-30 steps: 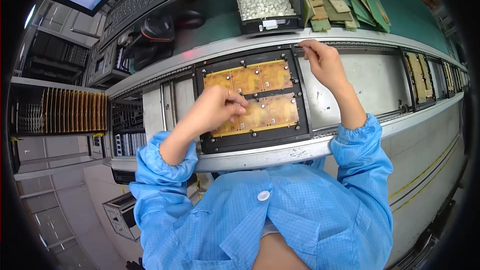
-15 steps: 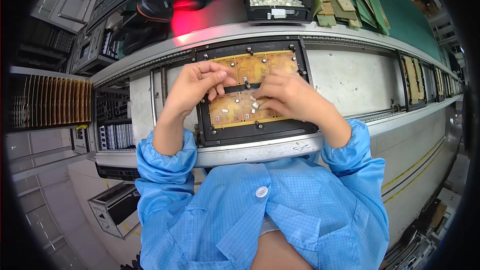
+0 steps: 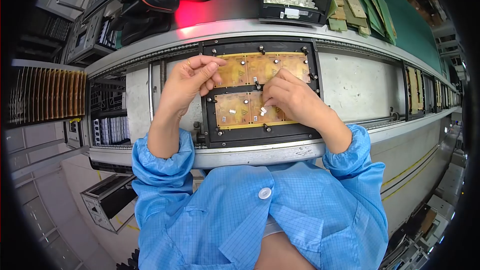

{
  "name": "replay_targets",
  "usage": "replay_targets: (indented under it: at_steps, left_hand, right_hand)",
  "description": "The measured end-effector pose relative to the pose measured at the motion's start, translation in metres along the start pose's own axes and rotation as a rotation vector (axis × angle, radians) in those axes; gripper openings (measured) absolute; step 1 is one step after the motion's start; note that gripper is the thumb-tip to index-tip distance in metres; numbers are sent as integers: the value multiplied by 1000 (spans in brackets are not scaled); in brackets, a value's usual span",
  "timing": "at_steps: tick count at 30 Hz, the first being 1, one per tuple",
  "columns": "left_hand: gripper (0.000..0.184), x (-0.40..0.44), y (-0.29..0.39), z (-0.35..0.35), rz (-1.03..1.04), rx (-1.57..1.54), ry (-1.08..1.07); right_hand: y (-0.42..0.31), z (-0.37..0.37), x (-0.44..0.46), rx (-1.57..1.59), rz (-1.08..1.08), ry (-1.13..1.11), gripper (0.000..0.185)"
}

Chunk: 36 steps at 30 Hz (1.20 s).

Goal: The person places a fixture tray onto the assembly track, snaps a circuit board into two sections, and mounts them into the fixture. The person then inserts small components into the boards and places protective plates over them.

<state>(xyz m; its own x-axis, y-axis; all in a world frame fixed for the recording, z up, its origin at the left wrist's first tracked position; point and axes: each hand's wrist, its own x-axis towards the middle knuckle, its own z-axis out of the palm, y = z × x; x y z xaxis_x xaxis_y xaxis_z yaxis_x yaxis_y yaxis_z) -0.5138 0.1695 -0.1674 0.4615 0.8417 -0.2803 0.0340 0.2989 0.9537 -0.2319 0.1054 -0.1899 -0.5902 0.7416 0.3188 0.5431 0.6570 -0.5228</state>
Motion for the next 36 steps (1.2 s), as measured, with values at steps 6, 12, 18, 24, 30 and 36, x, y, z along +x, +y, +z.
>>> replay_targets:
  at_steps: [6,12,18,24,30,36]
  left_hand:
    - [23,3,-6,-5,81,-30,62]
    - [19,7,-11,1,151,59,132]
    - [15,16,-18,10,244,281,295]
    - [18,31,1,22,607,947,336]
    - [19,45,-2,33,613,1148,259]
    - [18,44,-3,42,582,1213,299]
  right_hand:
    - [8,-17,-3,75,92,35,20]
    - [3,-20,-6,35,55,-72,24]
    - [3,-16,-7,30,42,-40,13]
    - [13,-26,-11,209,107,119,12]
    - [32,-51,-20,246,253,327,11]
    - [26,-51,-20,192,213,299,9]
